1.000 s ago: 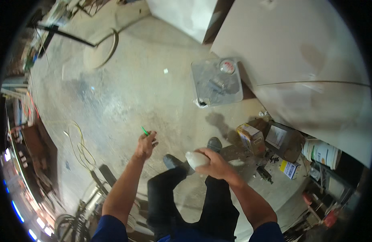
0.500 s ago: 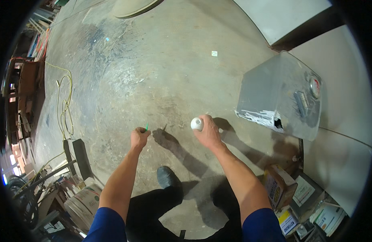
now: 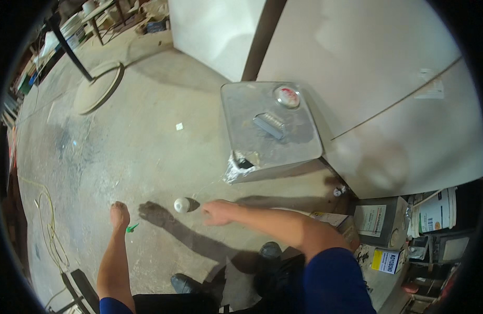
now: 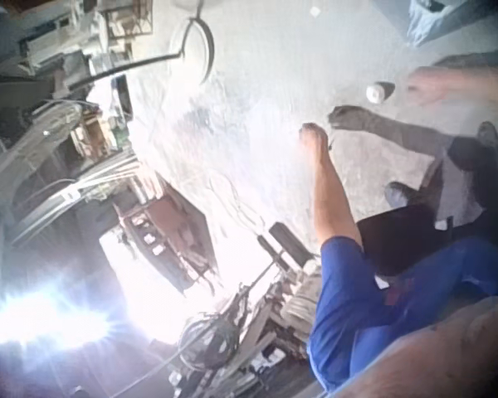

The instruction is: The person unscrews the green applicator from a white plastic bottle, opens a large metal container on the workshop floor, pours liquid into the bottle, replaces the applicator, and wipes the bottle with a cloth.

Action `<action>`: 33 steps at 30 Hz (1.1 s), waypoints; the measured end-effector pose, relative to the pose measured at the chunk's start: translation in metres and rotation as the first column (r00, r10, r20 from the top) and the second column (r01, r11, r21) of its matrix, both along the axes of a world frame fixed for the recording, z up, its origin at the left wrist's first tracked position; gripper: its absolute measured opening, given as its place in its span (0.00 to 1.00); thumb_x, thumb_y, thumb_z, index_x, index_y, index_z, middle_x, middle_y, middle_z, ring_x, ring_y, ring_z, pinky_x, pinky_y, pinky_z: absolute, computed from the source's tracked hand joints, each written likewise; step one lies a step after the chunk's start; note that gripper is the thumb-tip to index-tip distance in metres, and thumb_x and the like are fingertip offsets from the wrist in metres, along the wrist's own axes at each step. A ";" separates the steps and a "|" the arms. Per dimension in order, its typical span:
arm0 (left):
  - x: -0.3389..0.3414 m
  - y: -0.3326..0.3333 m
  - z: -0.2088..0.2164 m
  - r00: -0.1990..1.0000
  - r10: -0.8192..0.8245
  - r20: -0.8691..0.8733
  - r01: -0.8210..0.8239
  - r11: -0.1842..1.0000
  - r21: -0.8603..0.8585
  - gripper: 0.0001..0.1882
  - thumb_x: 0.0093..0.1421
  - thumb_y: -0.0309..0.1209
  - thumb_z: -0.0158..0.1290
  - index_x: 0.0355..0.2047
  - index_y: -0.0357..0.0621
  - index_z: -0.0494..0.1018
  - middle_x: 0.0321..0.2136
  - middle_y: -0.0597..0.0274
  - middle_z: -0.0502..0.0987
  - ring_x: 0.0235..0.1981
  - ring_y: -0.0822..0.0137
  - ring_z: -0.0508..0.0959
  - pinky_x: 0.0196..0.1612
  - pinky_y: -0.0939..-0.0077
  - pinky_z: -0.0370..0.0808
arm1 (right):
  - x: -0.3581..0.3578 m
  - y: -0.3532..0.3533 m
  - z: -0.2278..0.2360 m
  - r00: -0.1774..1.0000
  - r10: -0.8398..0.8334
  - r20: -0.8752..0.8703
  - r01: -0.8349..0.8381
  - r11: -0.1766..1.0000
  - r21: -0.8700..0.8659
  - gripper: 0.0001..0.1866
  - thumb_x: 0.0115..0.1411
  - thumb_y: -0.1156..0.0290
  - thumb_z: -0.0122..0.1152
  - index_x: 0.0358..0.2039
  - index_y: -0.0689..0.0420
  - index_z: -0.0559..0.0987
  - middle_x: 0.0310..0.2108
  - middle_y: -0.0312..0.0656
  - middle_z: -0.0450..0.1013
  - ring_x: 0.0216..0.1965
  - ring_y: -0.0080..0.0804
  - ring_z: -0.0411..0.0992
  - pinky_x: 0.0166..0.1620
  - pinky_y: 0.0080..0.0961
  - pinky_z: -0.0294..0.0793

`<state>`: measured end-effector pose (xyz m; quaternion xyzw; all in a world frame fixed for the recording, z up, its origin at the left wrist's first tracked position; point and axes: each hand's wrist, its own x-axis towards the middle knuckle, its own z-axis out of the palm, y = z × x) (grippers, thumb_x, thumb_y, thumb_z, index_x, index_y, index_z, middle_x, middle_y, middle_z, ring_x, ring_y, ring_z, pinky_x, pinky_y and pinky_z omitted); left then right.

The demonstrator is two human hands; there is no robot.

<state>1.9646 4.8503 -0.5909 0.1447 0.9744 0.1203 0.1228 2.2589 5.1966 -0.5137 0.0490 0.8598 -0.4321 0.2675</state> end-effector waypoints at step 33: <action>0.260 0.454 0.214 0.879 -0.273 0.391 -0.229 0.477 0.848 0.19 0.64 0.36 0.47 0.30 0.28 0.72 0.23 0.36 0.75 0.29 0.47 0.78 0.37 0.49 0.73 | 0.204 0.239 0.004 0.305 -0.892 -0.335 0.717 0.446 -0.536 0.42 0.65 0.61 0.56 0.76 0.51 0.52 0.74 0.49 0.51 0.71 0.44 0.55 0.71 0.45 0.56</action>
